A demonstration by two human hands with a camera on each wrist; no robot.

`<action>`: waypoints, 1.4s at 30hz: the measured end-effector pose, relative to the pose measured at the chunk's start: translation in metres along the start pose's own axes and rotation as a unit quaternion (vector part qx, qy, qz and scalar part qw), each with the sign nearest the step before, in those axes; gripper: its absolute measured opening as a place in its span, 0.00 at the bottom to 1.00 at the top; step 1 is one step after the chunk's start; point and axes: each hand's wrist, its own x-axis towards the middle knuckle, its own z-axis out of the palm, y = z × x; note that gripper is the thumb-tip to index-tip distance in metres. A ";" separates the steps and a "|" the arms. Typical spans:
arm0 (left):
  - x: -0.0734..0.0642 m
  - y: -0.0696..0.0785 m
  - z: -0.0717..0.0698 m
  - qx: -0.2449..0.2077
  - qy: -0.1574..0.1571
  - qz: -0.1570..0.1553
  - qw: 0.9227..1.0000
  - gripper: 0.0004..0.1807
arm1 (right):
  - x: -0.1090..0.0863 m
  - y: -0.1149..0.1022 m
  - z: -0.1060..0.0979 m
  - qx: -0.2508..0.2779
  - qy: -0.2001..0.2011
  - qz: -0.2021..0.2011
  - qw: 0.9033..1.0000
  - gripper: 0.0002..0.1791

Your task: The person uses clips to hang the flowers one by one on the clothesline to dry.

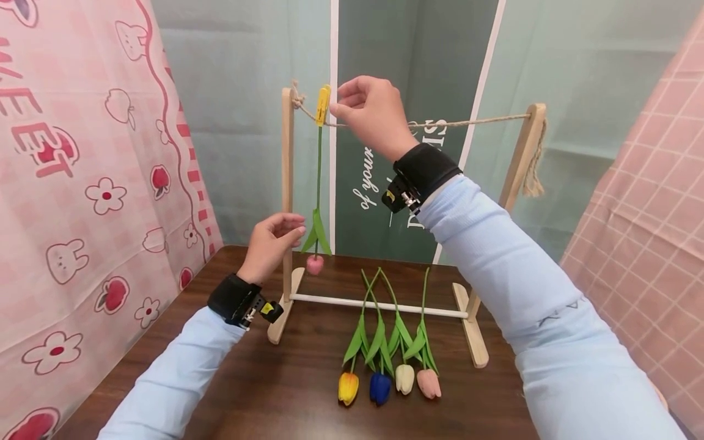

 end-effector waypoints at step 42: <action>-0.054 -0.021 0.029 -0.092 -0.134 -0.110 0.981 0.12 | -0.145 0.123 -0.021 0.064 -0.053 0.036 0.996 0.15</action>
